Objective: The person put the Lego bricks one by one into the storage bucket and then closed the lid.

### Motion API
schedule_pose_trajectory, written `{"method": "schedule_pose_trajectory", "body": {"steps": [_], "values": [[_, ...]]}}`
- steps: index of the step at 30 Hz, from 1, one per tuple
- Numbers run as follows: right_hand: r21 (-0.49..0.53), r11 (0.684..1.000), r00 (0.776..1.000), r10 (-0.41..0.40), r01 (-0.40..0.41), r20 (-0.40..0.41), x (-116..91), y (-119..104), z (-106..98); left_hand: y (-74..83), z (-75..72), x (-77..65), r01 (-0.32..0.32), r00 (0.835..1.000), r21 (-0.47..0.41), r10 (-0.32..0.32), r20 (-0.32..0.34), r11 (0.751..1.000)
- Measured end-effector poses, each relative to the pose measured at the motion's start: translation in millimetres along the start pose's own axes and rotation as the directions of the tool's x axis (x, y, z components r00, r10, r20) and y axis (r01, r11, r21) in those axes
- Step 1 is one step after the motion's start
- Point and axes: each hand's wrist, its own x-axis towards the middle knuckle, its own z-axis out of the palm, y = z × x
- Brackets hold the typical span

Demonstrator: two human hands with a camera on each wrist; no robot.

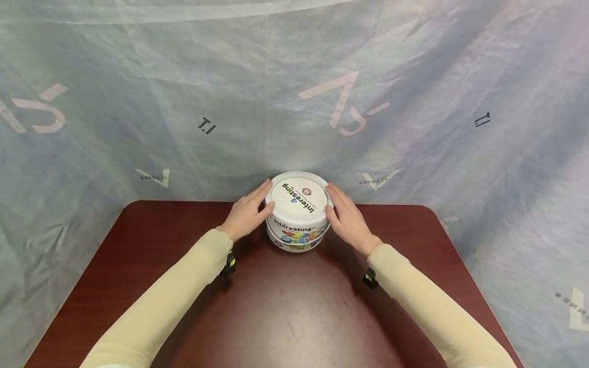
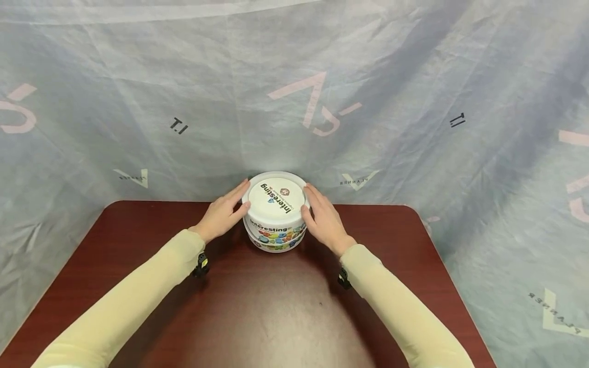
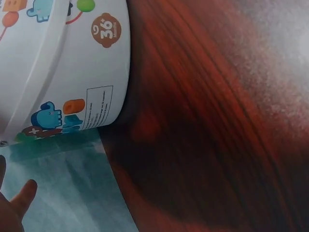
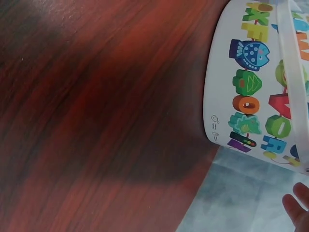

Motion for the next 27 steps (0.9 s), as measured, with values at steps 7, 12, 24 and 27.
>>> {"method": "schedule_pose_trajectory", "body": {"steps": [7,12,24,27], "values": [[0.024,1.000,1.000,0.001,0.000,-0.020,-7,2,1,1.9,10.5,-2.7,-0.007,0.999,0.008,0.007,-0.053,1.000],[0.037,0.999,1.000,0.013,-0.013,-0.011,-16,2,4,2.6,16.5,-6.8,-0.006,0.999,-0.004,0.006,-0.036,1.000],[0.056,0.998,1.000,0.021,-0.021,0.005,-14,1,2,2.5,15.4,-4.9,0.000,0.998,0.004,0.000,-0.066,1.000],[0.083,0.995,0.998,0.046,-0.050,0.048,-13,1,-5,3.7,11.8,-3.0,0.007,0.999,-0.006,-0.007,-0.052,1.000]]}}
